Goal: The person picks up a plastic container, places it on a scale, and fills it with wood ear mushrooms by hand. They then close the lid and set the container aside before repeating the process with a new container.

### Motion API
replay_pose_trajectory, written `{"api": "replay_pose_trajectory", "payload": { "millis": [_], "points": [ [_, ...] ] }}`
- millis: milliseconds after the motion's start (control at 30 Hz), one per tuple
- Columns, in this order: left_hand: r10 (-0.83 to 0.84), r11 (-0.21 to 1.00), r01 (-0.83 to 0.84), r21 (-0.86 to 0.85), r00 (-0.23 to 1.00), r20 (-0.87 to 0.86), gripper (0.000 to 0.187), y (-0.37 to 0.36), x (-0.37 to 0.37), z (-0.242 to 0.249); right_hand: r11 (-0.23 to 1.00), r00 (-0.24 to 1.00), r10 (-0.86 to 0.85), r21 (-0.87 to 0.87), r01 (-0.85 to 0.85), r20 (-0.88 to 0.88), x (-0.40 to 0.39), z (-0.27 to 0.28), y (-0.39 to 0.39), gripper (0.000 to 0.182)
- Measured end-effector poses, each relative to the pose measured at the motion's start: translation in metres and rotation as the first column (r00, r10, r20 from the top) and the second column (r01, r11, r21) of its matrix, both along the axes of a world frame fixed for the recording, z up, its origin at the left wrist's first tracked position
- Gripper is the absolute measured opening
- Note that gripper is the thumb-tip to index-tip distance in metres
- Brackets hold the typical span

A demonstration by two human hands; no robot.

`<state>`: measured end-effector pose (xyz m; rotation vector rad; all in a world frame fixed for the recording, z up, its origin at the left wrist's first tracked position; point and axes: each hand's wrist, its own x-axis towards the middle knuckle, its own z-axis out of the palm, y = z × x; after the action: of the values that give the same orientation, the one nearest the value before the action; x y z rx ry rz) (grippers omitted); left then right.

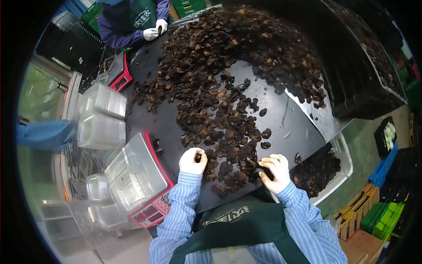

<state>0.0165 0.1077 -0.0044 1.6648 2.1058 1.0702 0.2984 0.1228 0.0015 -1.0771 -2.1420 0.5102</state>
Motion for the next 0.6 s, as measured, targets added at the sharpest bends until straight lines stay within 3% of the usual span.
{"api": "replay_pose_trajectory", "payload": {
  "millis": [133, 333, 367, 467, 500, 533, 600],
  "points": [
    [0.087, 0.992, -0.071, -0.103, 0.983, 0.16, 0.007, 0.001, -0.004, 0.011, 1.0, 1.0, 0.001, -0.018, -0.002, -0.016, 0.0, -0.001, -0.002, 0.033],
    [0.165, 0.986, -0.168, -0.008, 0.957, 0.237, 0.006, 0.003, -0.009, 0.01, 0.999, 0.997, 0.042, -0.01, -0.043, -0.064, -0.008, -0.001, -0.004, 0.028],
    [0.156, 0.988, -0.157, -0.007, 0.969, 0.19, 0.008, 0.003, -0.011, 0.01, 0.999, 0.997, 0.049, -0.009, -0.05, -0.066, -0.009, -0.001, -0.004, 0.028],
    [0.062, 0.997, -0.036, -0.074, 0.92, 0.387, 0.011, 0.008, 0.024, 0.057, 0.996, 0.994, 0.087, -0.012, -0.088, -0.069, -0.014, 0.001, -0.006, 0.028],
    [-0.122, 0.973, 0.204, -0.112, 0.858, 0.498, 0.024, 0.005, 0.046, 0.08, 0.994, 0.992, 0.111, -0.016, -0.113, -0.066, -0.017, 0.001, -0.006, 0.028],
    [-0.344, 0.892, 0.451, -0.029, 0.719, 0.603, 0.037, 0.0, 0.069, 0.101, 0.99, 0.989, 0.136, -0.022, -0.137, -0.061, -0.019, 0.002, -0.007, 0.028],
    [-0.819, 0.514, 0.826, 0.234, 0.391, 0.42, 0.045, -0.005, 0.101, 0.128, 0.968, 0.968, 0.229, -0.085, -0.238, -0.103, -0.022, 0.002, -0.007, 0.029]
  ]
}}
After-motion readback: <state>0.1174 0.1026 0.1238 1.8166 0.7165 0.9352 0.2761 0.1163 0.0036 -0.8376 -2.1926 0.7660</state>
